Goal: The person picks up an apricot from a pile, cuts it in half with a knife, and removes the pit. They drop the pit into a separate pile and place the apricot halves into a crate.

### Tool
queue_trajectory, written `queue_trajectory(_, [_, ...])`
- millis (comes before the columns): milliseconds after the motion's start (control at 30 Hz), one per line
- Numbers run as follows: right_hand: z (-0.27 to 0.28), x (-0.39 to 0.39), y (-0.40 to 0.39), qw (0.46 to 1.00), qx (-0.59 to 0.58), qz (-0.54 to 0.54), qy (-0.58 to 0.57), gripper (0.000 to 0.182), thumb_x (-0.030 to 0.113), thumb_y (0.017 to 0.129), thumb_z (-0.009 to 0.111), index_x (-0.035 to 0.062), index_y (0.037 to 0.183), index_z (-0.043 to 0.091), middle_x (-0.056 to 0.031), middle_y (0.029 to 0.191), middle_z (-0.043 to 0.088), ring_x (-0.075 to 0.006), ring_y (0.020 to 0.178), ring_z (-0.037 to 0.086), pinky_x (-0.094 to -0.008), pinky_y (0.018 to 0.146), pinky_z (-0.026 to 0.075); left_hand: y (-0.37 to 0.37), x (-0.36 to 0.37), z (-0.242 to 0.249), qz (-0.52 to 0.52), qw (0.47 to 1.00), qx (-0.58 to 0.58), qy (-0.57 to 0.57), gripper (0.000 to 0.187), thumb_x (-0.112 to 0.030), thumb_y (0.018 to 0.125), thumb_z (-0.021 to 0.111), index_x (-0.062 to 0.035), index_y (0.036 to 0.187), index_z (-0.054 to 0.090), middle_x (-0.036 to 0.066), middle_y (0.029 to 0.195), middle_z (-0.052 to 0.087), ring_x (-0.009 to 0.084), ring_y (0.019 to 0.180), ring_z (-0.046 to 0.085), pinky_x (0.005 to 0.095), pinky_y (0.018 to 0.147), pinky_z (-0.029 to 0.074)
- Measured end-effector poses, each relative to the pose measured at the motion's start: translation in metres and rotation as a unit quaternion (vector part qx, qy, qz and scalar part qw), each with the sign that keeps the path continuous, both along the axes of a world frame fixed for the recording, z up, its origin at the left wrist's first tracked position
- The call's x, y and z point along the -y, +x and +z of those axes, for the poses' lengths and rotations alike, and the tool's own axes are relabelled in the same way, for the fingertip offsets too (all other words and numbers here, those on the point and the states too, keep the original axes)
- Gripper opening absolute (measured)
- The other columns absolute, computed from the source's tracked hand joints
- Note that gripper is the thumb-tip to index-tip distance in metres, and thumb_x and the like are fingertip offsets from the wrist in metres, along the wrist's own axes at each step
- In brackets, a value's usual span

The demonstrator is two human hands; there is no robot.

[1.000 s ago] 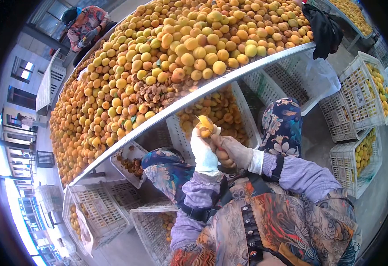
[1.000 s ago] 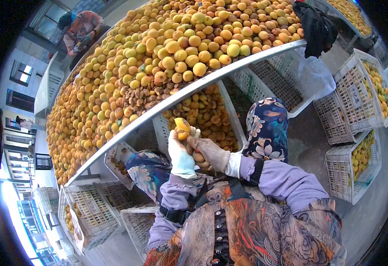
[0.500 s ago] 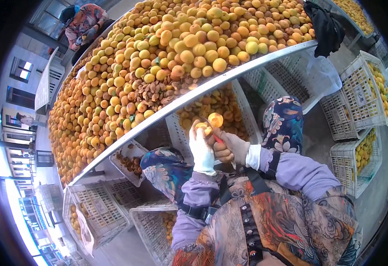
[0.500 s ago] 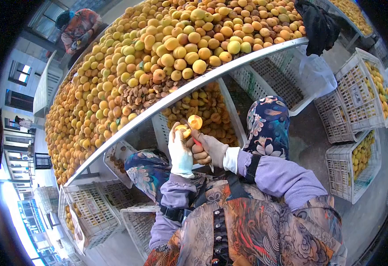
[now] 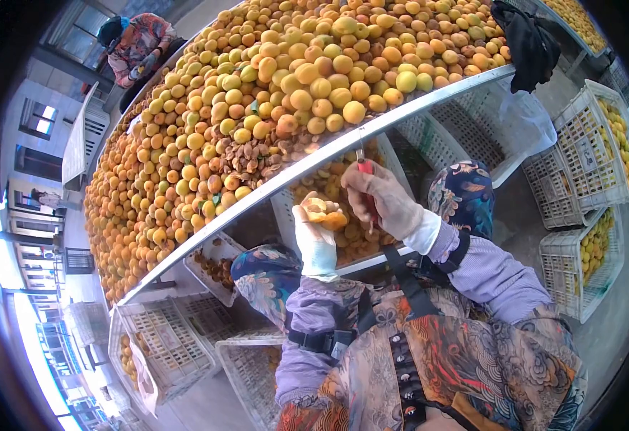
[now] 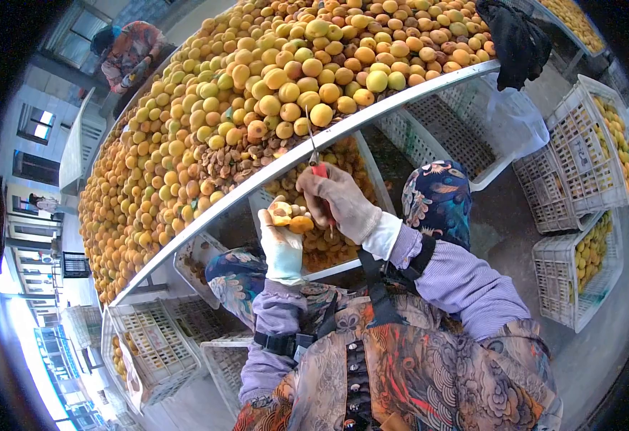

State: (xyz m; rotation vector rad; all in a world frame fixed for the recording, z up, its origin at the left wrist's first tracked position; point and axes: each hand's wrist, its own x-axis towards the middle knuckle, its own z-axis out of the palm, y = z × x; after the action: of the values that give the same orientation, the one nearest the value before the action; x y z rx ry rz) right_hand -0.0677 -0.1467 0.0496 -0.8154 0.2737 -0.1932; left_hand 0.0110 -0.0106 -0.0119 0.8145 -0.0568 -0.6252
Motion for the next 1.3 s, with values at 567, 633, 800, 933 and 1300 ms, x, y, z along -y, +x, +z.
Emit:
queue_trajectory(567, [0.03, 0.02, -0.003, 0.986, 0.119, -0.1, -0.057, 0.03, 0.03, 0.091, 0.058, 0.0062, 0.073, 0.053, 0.0026, 0.055, 0.045, -0.0041, 0.042, 0.039, -0.0192, 0.037, 0.029, -0.044, 0.027, 0.05, -0.203, 0.968, -0.115, 0.095, 0.052, -0.057, 0.094, 0.032, -0.0092, 0.099, 0.052, 0.005, 0.074, 0.054, 0.0129, 0.053, 0.05, 0.0248, 0.043, 0.04])
queue_trajectory(633, [0.036, 0.019, -0.005, 0.988, 0.098, -0.088, -0.079, 0.029, 0.03, 0.09, 0.059, 0.0064, 0.074, 0.054, 0.0029, 0.059, 0.047, -0.0031, 0.047, 0.041, -0.0183, 0.04, 0.031, -0.045, 0.028, 0.044, -0.2, 0.967, -0.051, 0.148, 0.054, -0.056, 0.095, 0.03, -0.0079, 0.102, 0.053, 0.004, 0.073, 0.056, 0.011, 0.051, 0.05, 0.0224, 0.043, 0.041])
queue_trajectory(800, [0.028, 0.016, -0.004, 0.979, 0.083, -0.087, -0.163, 0.026, 0.026, 0.087, 0.063, 0.0048, 0.074, 0.056, 0.001, 0.062, 0.05, -0.0039, 0.047, 0.042, -0.0179, 0.039, 0.028, -0.045, 0.031, 0.039, -0.209, 0.96, -0.059, 0.175, 0.052, -0.054, 0.095, 0.031, -0.007, 0.099, 0.054, 0.004, 0.072, 0.057, 0.0109, 0.049, 0.05, 0.022, 0.04, 0.041])
queue_trajectory(933, [0.004, 0.012, -0.002, 0.958, 0.103, -0.072, -0.257, 0.025, 0.026, 0.089, 0.059, 0.0067, 0.074, 0.055, 0.0031, 0.063, 0.05, -0.0042, 0.051, 0.044, -0.0189, 0.043, 0.034, -0.053, 0.035, 0.043, -0.18, 0.957, -0.036, 0.225, 0.051, -0.053, 0.095, 0.033, -0.0069, 0.099, 0.054, 0.005, 0.074, 0.058, 0.011, 0.048, 0.049, 0.0221, 0.039, 0.039])
queue_trajectory(1300, [-0.037, 0.039, 0.007, 0.952, 0.048, -0.173, 0.247, 0.034, 0.033, 0.093, 0.052, 0.0167, 0.066, 0.04, 0.0086, 0.045, 0.022, -0.0065, 0.033, 0.02, -0.0217, 0.031, 0.019, -0.06, 0.037, 0.039, -0.162, 0.962, 0.034, 0.215, 0.044, -0.046, 0.097, 0.033, -0.007, 0.109, 0.051, 0.003, 0.071, 0.053, 0.0079, 0.05, 0.046, 0.0215, 0.043, 0.038])
